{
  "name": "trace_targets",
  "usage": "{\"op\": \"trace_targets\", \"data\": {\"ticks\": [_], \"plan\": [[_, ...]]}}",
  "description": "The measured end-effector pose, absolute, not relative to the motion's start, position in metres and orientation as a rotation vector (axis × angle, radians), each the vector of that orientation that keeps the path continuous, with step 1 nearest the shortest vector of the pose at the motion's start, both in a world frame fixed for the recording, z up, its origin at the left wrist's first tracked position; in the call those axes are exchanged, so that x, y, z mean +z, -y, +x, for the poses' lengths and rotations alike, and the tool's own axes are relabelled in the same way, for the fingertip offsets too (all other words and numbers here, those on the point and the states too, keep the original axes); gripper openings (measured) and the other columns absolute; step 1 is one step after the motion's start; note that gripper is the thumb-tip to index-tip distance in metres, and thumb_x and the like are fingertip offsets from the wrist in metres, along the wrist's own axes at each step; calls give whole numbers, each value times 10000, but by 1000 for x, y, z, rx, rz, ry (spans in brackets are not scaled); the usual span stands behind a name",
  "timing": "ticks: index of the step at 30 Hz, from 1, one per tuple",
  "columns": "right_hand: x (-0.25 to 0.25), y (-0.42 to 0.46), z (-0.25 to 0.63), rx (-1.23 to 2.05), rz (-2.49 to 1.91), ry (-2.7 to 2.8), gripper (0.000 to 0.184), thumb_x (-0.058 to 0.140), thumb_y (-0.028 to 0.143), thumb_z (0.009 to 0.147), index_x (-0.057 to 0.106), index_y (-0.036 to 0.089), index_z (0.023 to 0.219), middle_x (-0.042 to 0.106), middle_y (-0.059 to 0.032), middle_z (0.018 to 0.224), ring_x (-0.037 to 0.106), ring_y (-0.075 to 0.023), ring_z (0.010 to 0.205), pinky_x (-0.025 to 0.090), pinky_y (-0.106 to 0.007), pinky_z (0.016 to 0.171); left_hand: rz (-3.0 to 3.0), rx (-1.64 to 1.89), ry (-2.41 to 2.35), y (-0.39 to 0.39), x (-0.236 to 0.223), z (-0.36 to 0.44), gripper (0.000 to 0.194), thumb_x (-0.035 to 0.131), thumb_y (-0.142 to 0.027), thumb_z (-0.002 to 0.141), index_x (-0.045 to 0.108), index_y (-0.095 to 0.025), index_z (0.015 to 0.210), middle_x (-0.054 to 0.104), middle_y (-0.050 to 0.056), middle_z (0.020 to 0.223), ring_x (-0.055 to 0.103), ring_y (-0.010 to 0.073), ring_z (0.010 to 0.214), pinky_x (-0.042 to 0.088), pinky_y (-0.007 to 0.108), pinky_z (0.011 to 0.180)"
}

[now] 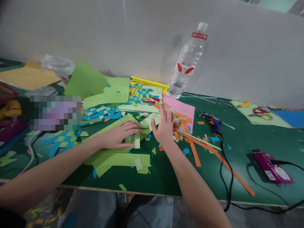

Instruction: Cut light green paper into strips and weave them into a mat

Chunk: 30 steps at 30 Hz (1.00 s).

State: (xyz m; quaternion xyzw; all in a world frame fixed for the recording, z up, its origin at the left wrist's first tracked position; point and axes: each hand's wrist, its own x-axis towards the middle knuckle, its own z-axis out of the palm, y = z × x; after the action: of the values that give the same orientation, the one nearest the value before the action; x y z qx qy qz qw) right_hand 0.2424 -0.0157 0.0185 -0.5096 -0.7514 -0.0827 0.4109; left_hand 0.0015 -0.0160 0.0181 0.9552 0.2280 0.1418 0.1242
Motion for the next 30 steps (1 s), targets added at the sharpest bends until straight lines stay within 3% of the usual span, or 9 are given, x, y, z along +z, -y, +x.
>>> {"op": "trace_targets", "data": {"ticks": [5, 14, 22, 30], "plan": [[18, 15, 242, -219, -1275, 1899, 630, 441, 327, 941, 198, 238, 1515, 342, -179, 1492, 419, -317, 1351, 372, -575, 1075, 2806, 413, -530, 19, 20, 4, 621, 566, -557, 894, 469, -253, 1427, 504, 129, 1440, 419, 313, 1360, 269, 497, 1157], [17, 15, 242, -213, -1250, 1919, 625, 444, 313, 942, 193, 237, 1509, 344, -182, 1500, 381, -311, 1387, 343, -562, 1099, 2830, 482, -380, 23, 22, 7, 431, 636, -453, 882, 635, -286, 1279, 575, 107, 1353, 492, 291, 1300, 286, 496, 1158], [18, 16, 241, -178, -1282, 1915, 603, 437, 316, 943, 222, 225, 1499, 357, -191, 1495, 447, -308, 1340, 371, -567, 1076, 2777, 461, -319, 26, 29, 8, 226, 616, -306, 916, 739, -332, 1104, 611, 58, 1341, 499, 263, 1295, 361, 478, 1118], [18, 16, 241, -187, -1281, 1916, 574, 445, 306, 937, 282, 201, 1478, 369, -189, 1485, 459, -299, 1322, 372, -547, 1079, 2762, 463, -323, 27, 28, 8, 211, 632, -297, 904, 754, -332, 1073, 614, 61, 1338, 499, 274, 1300, 392, 471, 1099]]}}
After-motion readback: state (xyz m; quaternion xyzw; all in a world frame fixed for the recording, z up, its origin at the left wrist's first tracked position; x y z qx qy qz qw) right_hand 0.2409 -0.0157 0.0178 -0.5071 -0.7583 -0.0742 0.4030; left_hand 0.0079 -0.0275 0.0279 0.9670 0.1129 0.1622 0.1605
